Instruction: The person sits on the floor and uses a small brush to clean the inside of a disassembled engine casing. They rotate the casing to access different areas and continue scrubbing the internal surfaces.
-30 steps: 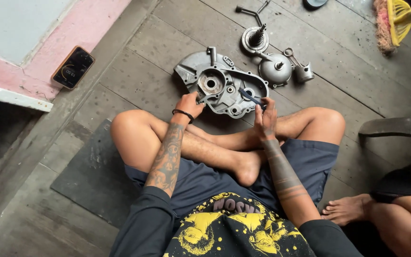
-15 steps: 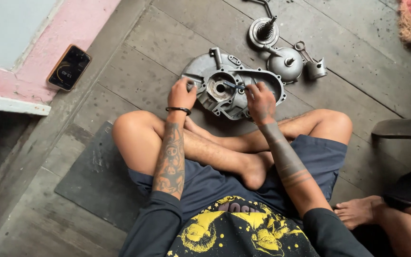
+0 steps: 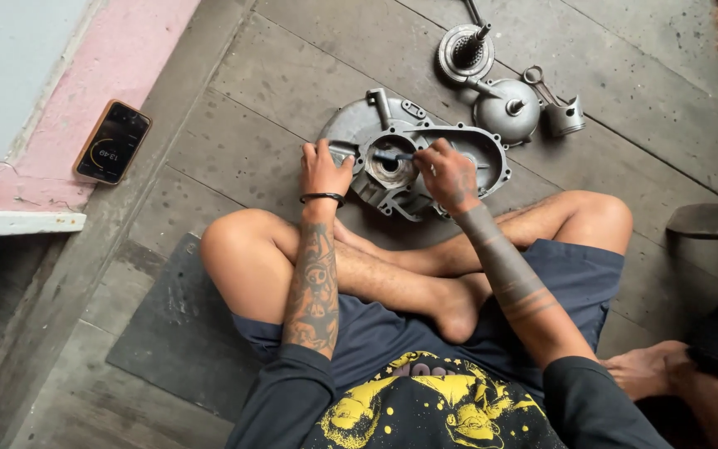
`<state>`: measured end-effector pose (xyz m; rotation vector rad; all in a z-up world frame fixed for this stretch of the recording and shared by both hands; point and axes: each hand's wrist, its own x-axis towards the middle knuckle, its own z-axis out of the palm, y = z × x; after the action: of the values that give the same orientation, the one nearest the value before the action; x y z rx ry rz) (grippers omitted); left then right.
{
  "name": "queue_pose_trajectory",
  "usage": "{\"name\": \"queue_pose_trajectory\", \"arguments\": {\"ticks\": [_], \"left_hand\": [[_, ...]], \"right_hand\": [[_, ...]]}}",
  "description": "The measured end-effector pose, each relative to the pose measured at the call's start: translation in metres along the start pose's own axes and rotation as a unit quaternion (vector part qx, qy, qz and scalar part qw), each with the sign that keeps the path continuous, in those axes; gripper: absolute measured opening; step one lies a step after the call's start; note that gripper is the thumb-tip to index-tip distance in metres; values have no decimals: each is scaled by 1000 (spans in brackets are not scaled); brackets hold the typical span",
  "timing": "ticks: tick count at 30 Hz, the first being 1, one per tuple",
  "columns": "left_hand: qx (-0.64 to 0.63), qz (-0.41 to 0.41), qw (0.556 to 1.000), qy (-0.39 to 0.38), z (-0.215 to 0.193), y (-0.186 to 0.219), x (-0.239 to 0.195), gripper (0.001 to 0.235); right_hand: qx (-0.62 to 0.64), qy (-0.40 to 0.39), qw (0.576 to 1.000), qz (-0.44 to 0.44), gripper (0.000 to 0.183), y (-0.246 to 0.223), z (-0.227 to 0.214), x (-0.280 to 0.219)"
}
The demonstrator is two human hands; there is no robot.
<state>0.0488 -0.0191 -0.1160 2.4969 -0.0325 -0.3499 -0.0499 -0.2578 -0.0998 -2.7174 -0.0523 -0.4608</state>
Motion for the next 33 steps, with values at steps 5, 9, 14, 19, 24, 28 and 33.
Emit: {"name": "queue_pose_trajectory", "arguments": {"ticks": [5,9,14,19,24,28,33], "left_hand": [[-2,3,1000,1,-1,0,-1,56],[0,3,1000,3,5,-2,0,57],[2,6,1000,-1,4,0,-3,55],[20,4,1000,-1,10,-2,-2,55],[15,17,1000,3,5,1,-10,57],[25,17,1000,1,10,-4,-7,59],[23,12,1000,-5,12,-8,-6,61]], "right_hand": [[16,-24,1000,10,8,1,-10,-6],[-18,-48,999,0,7,-8,-19,-7],[-40,-67,997,-25,6,18,-34,-3],[-12,-111,992,-54,8,9,-46,10],[-99,-66,986,-118,8,14,-39,23],[-66,-128,981,-129,9,29,-34,39],[-169,-41,968,-178,9,19,-34,61]]}}
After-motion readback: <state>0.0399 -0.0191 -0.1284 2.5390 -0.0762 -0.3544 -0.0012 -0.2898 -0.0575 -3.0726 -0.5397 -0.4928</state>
